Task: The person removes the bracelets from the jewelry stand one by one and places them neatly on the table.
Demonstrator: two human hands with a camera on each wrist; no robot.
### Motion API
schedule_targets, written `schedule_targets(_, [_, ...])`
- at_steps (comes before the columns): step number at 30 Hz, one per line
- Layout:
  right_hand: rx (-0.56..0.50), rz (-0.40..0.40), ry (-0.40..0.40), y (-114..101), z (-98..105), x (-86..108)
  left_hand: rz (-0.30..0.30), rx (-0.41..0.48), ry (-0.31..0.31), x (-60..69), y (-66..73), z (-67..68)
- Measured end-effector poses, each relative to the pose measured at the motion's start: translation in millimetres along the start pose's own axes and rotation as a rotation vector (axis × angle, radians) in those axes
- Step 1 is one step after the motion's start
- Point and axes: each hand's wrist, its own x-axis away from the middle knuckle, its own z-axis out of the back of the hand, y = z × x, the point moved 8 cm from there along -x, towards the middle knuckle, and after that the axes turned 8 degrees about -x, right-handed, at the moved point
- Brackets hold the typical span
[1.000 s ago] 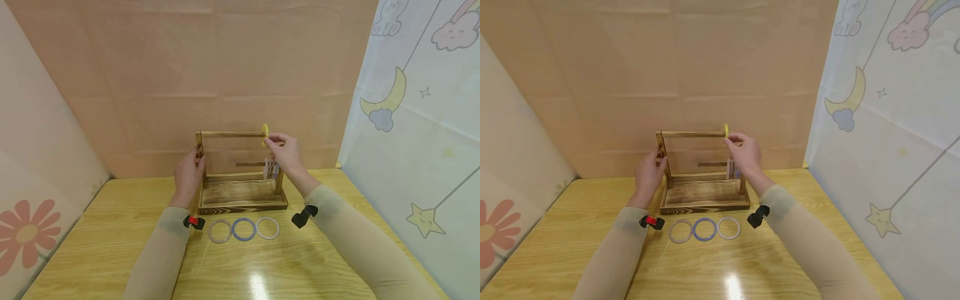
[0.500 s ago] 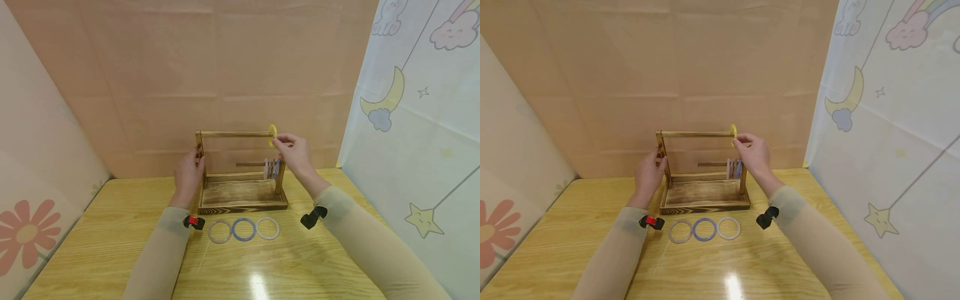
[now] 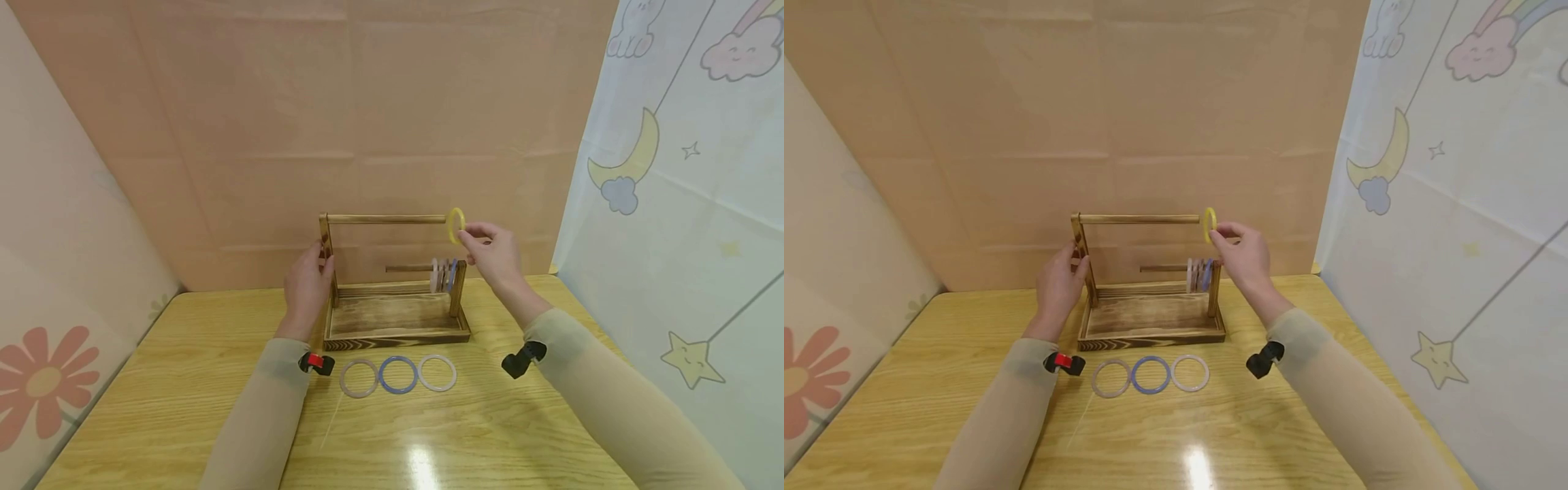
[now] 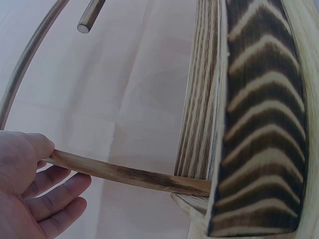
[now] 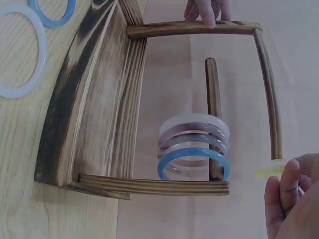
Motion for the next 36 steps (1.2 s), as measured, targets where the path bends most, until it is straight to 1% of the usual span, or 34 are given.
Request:
schedule_targets(8, [-0.034,-0.026,-0.02,6.3,14.4,7.7,-0.002,-0.013,0.014,0.1,0.8,1.8])
schedule_targets(20, [0.017,-0.067,-0.048,12.1,35.7,29.5,-0.01,-0.003,0.026,0.7,3.0,2.2])
schedule_targets(25, [0.062,-0.09,-0.055,15.8,42.4,37.0,-0.012,-0.001,0.024,0.4,2.6,1.9])
schedule_targets(32, [0.08,-0.133,-0.117,23.7,45.0,44.6,-0.007,-0.008,0.017,1.4,1.8,0.3])
schedule_targets(36, [0.102,-0.16,-0.135,27.6,48.9,49.3,-0.005,-0.003,0.023,0.5,2.4,0.9])
